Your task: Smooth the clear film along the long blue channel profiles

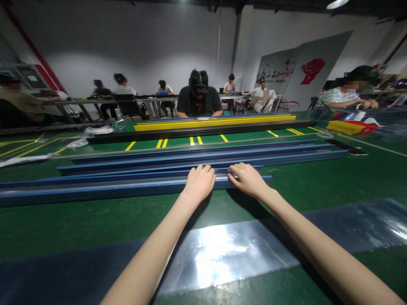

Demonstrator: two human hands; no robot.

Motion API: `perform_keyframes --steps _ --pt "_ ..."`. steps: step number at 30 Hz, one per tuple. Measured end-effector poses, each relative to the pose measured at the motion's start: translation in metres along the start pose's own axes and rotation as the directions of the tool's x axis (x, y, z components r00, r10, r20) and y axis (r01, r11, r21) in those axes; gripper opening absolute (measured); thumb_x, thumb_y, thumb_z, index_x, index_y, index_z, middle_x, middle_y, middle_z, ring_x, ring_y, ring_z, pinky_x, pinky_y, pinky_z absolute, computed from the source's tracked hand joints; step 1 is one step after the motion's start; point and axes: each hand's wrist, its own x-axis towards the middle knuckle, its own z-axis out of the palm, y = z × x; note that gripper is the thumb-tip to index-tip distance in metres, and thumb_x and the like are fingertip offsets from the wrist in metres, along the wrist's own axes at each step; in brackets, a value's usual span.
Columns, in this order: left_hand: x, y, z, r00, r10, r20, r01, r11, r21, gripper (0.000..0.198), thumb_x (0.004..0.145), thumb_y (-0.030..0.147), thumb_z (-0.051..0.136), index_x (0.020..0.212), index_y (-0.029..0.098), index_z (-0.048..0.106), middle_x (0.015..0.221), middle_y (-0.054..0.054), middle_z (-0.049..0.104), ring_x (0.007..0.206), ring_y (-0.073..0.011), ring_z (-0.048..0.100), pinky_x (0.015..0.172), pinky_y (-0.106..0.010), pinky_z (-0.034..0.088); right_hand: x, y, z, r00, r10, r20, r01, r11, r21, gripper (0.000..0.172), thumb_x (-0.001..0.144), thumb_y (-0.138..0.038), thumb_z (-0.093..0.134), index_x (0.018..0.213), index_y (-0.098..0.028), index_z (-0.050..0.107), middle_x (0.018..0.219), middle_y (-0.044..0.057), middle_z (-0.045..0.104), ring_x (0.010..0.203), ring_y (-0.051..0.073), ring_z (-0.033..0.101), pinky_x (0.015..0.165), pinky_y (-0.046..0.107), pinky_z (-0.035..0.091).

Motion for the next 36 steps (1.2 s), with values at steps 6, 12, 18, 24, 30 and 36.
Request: perform_keyframes --steps 6,12,18,24,30,36 --pt "0.0 0.003 0.008 0.999 0.042 0.01 -0.042 0.998 -0.049 0.031 0.089 0.027 0.032 0.11 0.017 0.054 0.123 -0.007 0.052 0.105 -0.0217 0.048 0.082 -0.035 0.042 0.0 -0.004 0.003 0.998 -0.05 -0.025 0.052 0.993 0.103 0.024 0.086 -0.027 0.038 0.093 -0.016 0.057 0.091 0.008 0.063 0.091 0.018 0.052 0.076 0.027 0.033" --pt "-0.001 0.002 0.004 1.0 0.012 0.025 -0.01 0.999 -0.046 0.031 0.089 0.028 0.032 0.109 0.017 0.054 0.118 -0.007 0.057 0.101 -0.0227 0.05 0.08 -0.035 0.041 -0.001 -0.003 0.001 0.999 -0.043 -0.019 0.045 0.993 0.106 0.023 0.086 -0.028 0.039 0.094 -0.018 0.057 0.095 0.007 0.062 0.093 0.018 0.052 0.076 0.027 0.032" --pt "-0.002 0.0 -0.004 0.996 -0.078 0.039 0.078 0.997 -0.001 0.03 0.089 0.028 0.033 0.097 0.015 0.059 0.101 -0.009 0.064 0.096 -0.0246 0.053 0.076 -0.036 0.041 0.0 -0.001 0.0 1.0 0.013 -0.015 -0.012 1.0 0.023 0.024 0.086 -0.03 0.038 0.093 -0.018 0.057 0.094 0.007 0.063 0.091 0.018 0.053 0.074 0.028 0.03" --pt "-0.003 -0.003 -0.007 0.978 -0.201 0.056 0.2 0.98 0.022 0.032 0.088 0.024 0.032 0.092 0.013 0.062 0.096 -0.011 0.064 0.095 -0.0269 0.053 0.074 -0.038 0.041 0.0 0.0 -0.001 0.991 0.129 -0.026 -0.13 0.99 -0.055 0.024 0.086 -0.028 0.035 0.085 -0.019 0.057 0.087 0.006 0.064 0.085 0.018 0.054 0.068 0.028 0.029" --pt "-0.003 -0.001 -0.005 0.981 -0.191 0.034 0.19 0.981 0.03 0.031 0.088 0.024 0.033 0.093 0.012 0.061 0.096 -0.012 0.063 0.094 -0.0275 0.053 0.074 -0.039 0.04 0.0 -0.001 0.0 0.99 0.142 -0.016 -0.142 0.988 -0.066 0.023 0.085 -0.028 0.035 0.081 -0.019 0.056 0.083 0.006 0.063 0.081 0.018 0.054 0.065 0.028 0.029" --pt "-0.003 0.008 0.0 0.997 -0.072 0.005 0.072 0.997 -0.012 0.032 0.089 0.031 0.033 0.095 0.014 0.06 0.099 -0.011 0.061 0.095 -0.0249 0.052 0.075 -0.036 0.039 -0.001 -0.001 0.006 0.991 0.125 -0.053 -0.127 0.991 -0.037 0.021 0.084 -0.026 0.036 0.082 -0.019 0.055 0.084 0.007 0.062 0.082 0.019 0.051 0.068 0.028 0.03"
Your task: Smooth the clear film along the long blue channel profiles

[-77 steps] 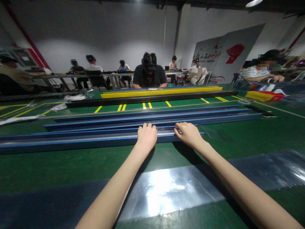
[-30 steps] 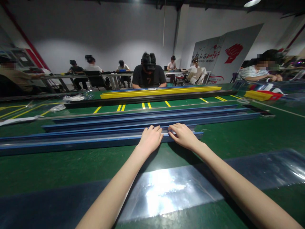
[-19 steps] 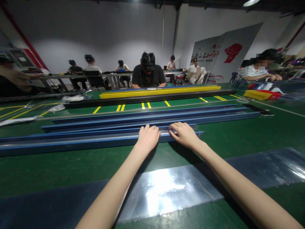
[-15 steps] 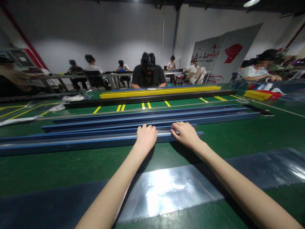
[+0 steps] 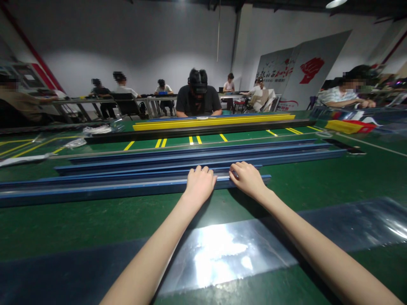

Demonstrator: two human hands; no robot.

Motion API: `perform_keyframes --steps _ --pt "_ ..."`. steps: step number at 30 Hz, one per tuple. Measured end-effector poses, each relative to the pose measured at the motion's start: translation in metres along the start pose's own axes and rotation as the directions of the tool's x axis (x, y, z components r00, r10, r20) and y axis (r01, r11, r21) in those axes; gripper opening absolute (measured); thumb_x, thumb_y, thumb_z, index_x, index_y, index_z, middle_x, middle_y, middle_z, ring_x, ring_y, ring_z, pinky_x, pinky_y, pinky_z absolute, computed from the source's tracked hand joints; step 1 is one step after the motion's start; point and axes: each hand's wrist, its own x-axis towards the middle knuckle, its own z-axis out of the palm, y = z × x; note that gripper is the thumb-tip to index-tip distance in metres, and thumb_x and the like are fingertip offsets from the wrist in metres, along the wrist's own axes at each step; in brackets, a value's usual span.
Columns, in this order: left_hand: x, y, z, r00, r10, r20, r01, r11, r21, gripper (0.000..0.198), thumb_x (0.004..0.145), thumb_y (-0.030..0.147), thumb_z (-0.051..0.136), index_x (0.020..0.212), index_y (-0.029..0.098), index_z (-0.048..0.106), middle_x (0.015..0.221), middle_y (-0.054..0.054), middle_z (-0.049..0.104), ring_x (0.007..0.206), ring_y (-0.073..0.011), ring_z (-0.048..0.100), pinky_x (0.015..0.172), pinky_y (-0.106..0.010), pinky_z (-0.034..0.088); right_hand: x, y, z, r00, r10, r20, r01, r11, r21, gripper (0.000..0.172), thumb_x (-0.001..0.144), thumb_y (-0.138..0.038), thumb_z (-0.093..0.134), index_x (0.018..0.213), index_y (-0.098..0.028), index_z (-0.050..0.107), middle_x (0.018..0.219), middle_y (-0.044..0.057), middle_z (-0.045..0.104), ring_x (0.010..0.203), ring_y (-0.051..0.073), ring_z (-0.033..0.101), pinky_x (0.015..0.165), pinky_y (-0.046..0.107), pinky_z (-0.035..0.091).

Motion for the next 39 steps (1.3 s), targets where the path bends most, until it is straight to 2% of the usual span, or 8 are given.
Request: perform_keyframes --steps 8,14,17,21,24,28,32,39 --pt "-0.003 0.018 0.013 0.985 0.149 -0.083 -0.151 0.988 -0.016 0.036 0.088 0.039 0.037 0.109 0.015 0.053 0.108 -0.011 0.057 0.1 -0.0233 0.05 0.079 -0.034 0.038 -0.002 0.009 0.009 0.996 -0.027 -0.083 0.04 0.987 0.157 0.021 0.084 -0.023 0.036 0.084 -0.018 0.056 0.086 0.007 0.059 0.085 0.018 0.048 0.075 0.027 0.035" --pt "-0.006 0.026 0.023 0.968 0.211 -0.135 -0.211 0.977 0.011 0.038 0.087 0.036 0.04 0.117 0.014 0.048 0.119 -0.012 0.052 0.109 -0.0239 0.045 0.085 -0.036 0.037 -0.014 0.038 0.009 0.991 -0.097 -0.09 0.128 0.879 0.46 0.02 0.082 -0.024 0.04 0.088 -0.018 0.058 0.096 0.006 0.062 0.093 0.017 0.052 0.083 0.029 0.038" --pt "-0.007 0.028 0.029 0.965 0.203 -0.169 -0.203 0.979 0.017 0.038 0.087 0.031 0.038 0.12 0.014 0.046 0.122 -0.013 0.05 0.112 -0.0235 0.043 0.088 -0.037 0.036 -0.022 0.058 0.007 0.991 0.061 -0.122 0.006 0.873 0.487 0.02 0.08 -0.026 0.041 0.085 -0.019 0.059 0.094 0.006 0.063 0.092 0.017 0.055 0.085 0.031 0.039" --pt "-0.011 0.029 0.036 0.959 0.185 -0.215 -0.184 0.983 0.022 0.038 0.086 0.023 0.036 0.122 0.015 0.044 0.122 -0.012 0.05 0.113 -0.0228 0.042 0.091 -0.037 0.034 -0.026 0.084 0.01 0.948 0.25 -0.198 -0.118 0.851 0.512 0.021 0.078 -0.029 0.041 0.083 -0.019 0.059 0.092 0.006 0.064 0.092 0.018 0.056 0.086 0.034 0.039" --pt "-0.013 0.031 0.04 0.957 0.171 -0.234 -0.168 0.985 0.034 0.041 0.084 0.021 0.038 0.124 0.015 0.043 0.122 -0.012 0.05 0.114 -0.0233 0.042 0.093 -0.038 0.032 -0.028 0.098 0.02 0.911 0.373 -0.175 -0.219 0.797 0.563 0.027 0.078 -0.033 0.042 0.093 -0.017 0.058 0.097 0.009 0.063 0.093 0.019 0.056 0.085 0.035 0.04" --pt "-0.014 0.033 0.044 0.956 0.157 -0.247 -0.149 0.988 0.05 0.041 0.084 0.02 0.037 0.124 0.014 0.043 0.122 -0.012 0.05 0.113 -0.0236 0.043 0.095 -0.038 0.031 -0.032 0.107 0.041 0.887 0.461 0.002 -0.308 0.588 0.748 0.036 0.079 -0.042 0.042 0.103 -0.019 0.056 0.106 0.009 0.061 0.1 0.018 0.054 0.088 0.036 0.039" --pt "-0.014 0.033 0.044 0.955 0.169 -0.243 -0.162 0.986 0.05 0.042 0.084 0.021 0.036 0.125 0.015 0.042 0.122 -0.011 0.05 0.113 -0.0235 0.043 0.095 -0.039 0.031 -0.034 0.11 0.058 0.882 0.447 0.153 -0.292 0.261 0.92 0.038 0.08 -0.048 0.04 0.101 -0.021 0.057 0.108 0.008 0.061 0.102 0.018 0.055 0.089 0.036 0.041" --pt "-0.016 0.034 0.044 0.938 0.193 -0.289 -0.177 0.981 0.081 0.038 0.085 0.022 0.036 0.121 0.015 0.045 0.117 -0.011 0.054 0.108 -0.0233 0.046 0.091 -0.038 0.034 -0.033 0.117 0.065 0.861 0.415 0.296 -0.262 -0.138 0.955 0.026 0.075 -0.044 0.052 0.086 -0.023 0.062 0.095 0.005 0.065 0.095 0.017 0.058 0.092 0.033 0.041"
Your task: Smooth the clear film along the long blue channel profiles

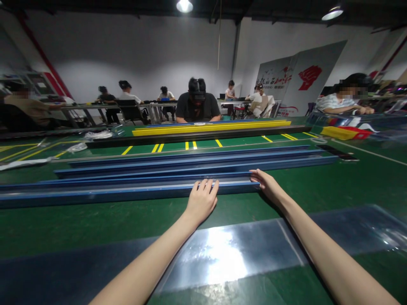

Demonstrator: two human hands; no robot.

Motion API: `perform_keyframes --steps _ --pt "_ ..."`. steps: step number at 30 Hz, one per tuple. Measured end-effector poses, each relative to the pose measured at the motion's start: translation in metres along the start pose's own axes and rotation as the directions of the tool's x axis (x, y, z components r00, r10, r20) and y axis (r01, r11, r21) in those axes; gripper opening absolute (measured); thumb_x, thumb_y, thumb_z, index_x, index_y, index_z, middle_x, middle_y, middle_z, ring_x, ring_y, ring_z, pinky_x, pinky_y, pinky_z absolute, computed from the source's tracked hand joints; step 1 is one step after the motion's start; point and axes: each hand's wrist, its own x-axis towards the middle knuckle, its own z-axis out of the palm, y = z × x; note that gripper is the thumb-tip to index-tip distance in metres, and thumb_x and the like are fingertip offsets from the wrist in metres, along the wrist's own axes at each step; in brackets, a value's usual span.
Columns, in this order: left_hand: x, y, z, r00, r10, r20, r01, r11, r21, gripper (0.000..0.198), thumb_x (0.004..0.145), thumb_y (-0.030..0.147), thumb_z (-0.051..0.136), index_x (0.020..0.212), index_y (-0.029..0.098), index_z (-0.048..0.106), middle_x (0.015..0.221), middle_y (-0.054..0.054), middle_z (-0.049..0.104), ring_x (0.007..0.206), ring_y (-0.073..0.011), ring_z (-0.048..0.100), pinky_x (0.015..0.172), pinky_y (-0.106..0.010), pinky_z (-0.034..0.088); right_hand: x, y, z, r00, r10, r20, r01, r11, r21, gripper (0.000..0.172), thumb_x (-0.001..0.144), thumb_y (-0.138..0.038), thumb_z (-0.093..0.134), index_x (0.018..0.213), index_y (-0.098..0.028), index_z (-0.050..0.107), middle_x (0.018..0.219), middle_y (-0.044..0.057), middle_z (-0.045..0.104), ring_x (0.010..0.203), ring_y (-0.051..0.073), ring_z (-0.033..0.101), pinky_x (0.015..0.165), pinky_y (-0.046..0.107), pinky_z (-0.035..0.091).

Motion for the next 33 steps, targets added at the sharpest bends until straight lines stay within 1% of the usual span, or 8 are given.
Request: perform_keyframes --steps 5,8,13,19,23,26,29,33 --pt "0.001 0.002 0.003 0.989 0.039 -0.141 -0.031 0.998 0.058 0.027 0.086 0.023 0.039 0.107 0.016 0.055 0.106 -0.009 0.06 0.097 -0.0219 0.053 0.081 -0.036 0.038 0.001 0.001 -0.002 0.999 -0.005 -0.043 0.009 0.997 0.072 0.019 0.065 -0.038 0.064 0.075 -0.023 0.066 0.082 0.001 0.064 0.082 0.014 0.059 0.086 0.027 0.044" --pt "0.004 0.003 0.002 0.984 0.068 -0.166 -0.053 0.994 0.091 0.024 0.085 0.024 0.041 0.101 0.015 0.056 0.097 -0.008 0.062 0.088 -0.021 0.055 0.074 -0.034 0.039 0.0 -0.001 0.0 0.999 -0.008 -0.052 0.012 0.997 0.07 0.018 0.06 -0.037 0.068 0.072 -0.023 0.067 0.081 0.0 0.063 0.08 0.013 0.058 0.082 0.025 0.046" --pt "0.009 0.001 -0.006 0.989 0.102 -0.103 -0.089 0.988 0.124 0.02 0.086 0.023 0.04 0.094 0.015 0.056 0.083 -0.006 0.061 0.076 -0.019 0.055 0.064 -0.031 0.037 0.0 -0.002 0.002 0.998 0.0 -0.062 0.004 0.998 0.061 0.02 0.055 -0.036 0.072 0.069 -0.023 0.066 0.075 -0.001 0.062 0.075 0.012 0.057 0.076 0.024 0.047" --pt "0.015 -0.006 -0.02 0.982 0.181 0.049 -0.185 0.978 0.097 0.015 0.083 0.015 0.045 0.094 0.015 0.055 0.084 -0.005 0.06 0.075 -0.0179 0.054 0.061 -0.029 0.035 0.001 -0.001 0.0 0.999 0.008 -0.051 -0.007 1.0 0.024 0.026 0.053 -0.034 0.073 0.072 -0.02 0.065 0.066 -0.002 0.059 0.064 0.011 0.056 0.061 0.023 0.047" --pt "0.022 -0.007 -0.026 0.976 0.183 0.115 -0.192 0.979 0.069 0.013 0.083 0.016 0.044 0.086 0.016 0.056 0.079 -0.005 0.06 0.073 -0.0181 0.055 0.06 -0.029 0.034 0.001 -0.002 -0.001 1.0 0.009 -0.011 -0.009 1.0 -0.017 0.028 0.054 -0.037 0.072 0.075 -0.02 0.064 0.063 -0.002 0.057 0.062 0.012 0.056 0.054 0.024 0.046" --pt "0.027 -0.007 -0.027 0.97 0.205 0.13 -0.214 0.975 0.058 0.015 0.084 0.016 0.042 0.081 0.016 0.057 0.076 -0.005 0.059 0.072 -0.0179 0.055 0.059 -0.029 0.033 0.001 -0.005 -0.001 1.0 0.03 -0.001 -0.03 1.0 0.007 0.028 0.052 -0.035 0.073 0.074 -0.02 0.064 0.065 -0.001 0.058 0.063 0.012 0.055 0.057 0.024 0.046" --pt "0.031 -0.006 -0.025 0.963 0.238 0.125 -0.247 0.967 0.066 0.013 0.083 0.014 0.044 0.082 0.015 0.057 0.077 -0.005 0.06 0.072 -0.0178 0.055 0.058 -0.029 0.032 0.0 -0.006 -0.001 0.999 0.043 -0.016 -0.043 0.998 0.037 0.027 0.049 -0.033 0.075 0.071 -0.02 0.065 0.069 -0.001 0.059 0.065 0.01 0.055 0.063 0.023 0.046" --pt "0.034 -0.002 -0.021 0.972 0.222 0.076 -0.226 0.972 0.06 0.018 0.085 0.019 0.041 0.076 0.015 0.056 0.074 -0.005 0.059 0.071 -0.0181 0.055 0.058 -0.029 0.032 -0.001 -0.007 0.0 0.999 0.04 -0.004 -0.04 0.999 0.022 0.028 0.05 -0.034 0.075 0.072 -0.02 0.065 0.071 -0.001 0.059 0.066 0.011 0.055 0.069 0.026 0.046"
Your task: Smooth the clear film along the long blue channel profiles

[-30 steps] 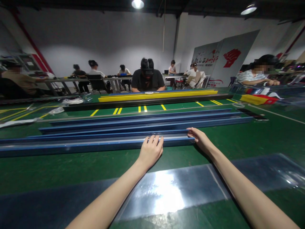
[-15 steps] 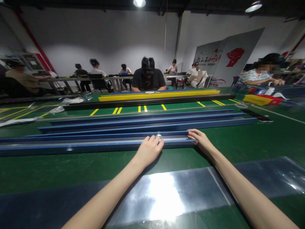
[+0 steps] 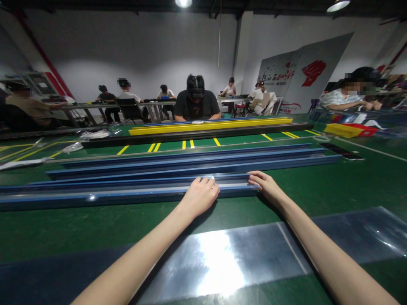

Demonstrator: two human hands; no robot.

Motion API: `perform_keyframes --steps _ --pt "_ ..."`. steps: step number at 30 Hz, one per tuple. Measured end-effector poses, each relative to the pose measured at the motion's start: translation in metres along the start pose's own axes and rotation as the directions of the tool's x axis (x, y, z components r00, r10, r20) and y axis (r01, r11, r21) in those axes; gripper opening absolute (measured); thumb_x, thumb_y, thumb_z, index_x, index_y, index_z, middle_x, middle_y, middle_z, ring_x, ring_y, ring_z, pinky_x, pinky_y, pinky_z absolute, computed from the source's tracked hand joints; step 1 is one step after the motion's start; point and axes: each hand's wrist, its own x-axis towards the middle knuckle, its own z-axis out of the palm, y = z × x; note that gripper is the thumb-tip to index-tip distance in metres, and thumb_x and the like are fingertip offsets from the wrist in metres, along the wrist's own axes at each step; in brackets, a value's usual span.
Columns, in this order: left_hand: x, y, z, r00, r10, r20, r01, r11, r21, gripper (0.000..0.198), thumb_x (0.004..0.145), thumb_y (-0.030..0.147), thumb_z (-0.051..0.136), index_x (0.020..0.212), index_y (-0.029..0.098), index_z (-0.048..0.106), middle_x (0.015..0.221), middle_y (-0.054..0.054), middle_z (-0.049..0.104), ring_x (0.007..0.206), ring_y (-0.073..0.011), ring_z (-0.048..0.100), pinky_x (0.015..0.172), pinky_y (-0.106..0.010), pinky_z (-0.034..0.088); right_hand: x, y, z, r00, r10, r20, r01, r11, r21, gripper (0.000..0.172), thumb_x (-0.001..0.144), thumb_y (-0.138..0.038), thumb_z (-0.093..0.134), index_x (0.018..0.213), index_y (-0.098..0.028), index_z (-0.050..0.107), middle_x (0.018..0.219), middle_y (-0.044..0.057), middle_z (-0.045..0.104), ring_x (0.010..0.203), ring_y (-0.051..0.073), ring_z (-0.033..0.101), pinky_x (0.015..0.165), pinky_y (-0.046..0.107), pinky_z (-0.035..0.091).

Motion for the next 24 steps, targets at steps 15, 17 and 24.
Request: perform_keyframes --steps 15,17,24 --pt "0.001 0.027 0.033 0.969 -0.113 -0.222 0.132 0.989 0.07 0.021 0.087 0.021 0.039 0.098 0.014 0.055 0.093 -0.008 0.061 0.086 -0.0199 0.055 0.068 -0.032 0.039 -0.001 0.0 -0.002 0.997 -0.072 -0.005 0.07 0.988 -0.137 0.033 0.051 -0.042 0.073 0.073 -0.02 0.061 0.07 -0.001 0.058 0.067 0.013 0.054 0.069 0.03 0.046" --pt "-0.001 0.028 0.035 0.964 -0.134 -0.228 0.151 0.987 0.059 0.023 0.087 0.022 0.039 0.102 0.014 0.055 0.098 -0.009 0.061 0.09 -0.0203 0.055 0.073 -0.033 0.04 -0.002 -0.001 -0.003 0.997 -0.077 -0.027 0.072 0.985 -0.157 0.033 0.052 -0.043 0.072 0.071 -0.02 0.06 0.068 -0.001 0.058 0.065 0.012 0.054 0.067 0.028 0.045" --pt "-0.006 0.029 0.034 0.97 -0.161 -0.18 0.165 0.986 0.007 0.027 0.085 0.017 0.041 0.109 0.018 0.055 0.11 -0.01 0.059 0.103 -0.0228 0.051 0.084 -0.038 0.038 -0.003 -0.002 -0.005 0.995 -0.082 -0.048 0.071 0.979 -0.193 0.031 0.058 -0.048 0.066 0.062 -0.019 0.056 0.062 0.0 0.058 0.06 0.011 0.052 0.061 0.026 0.041"
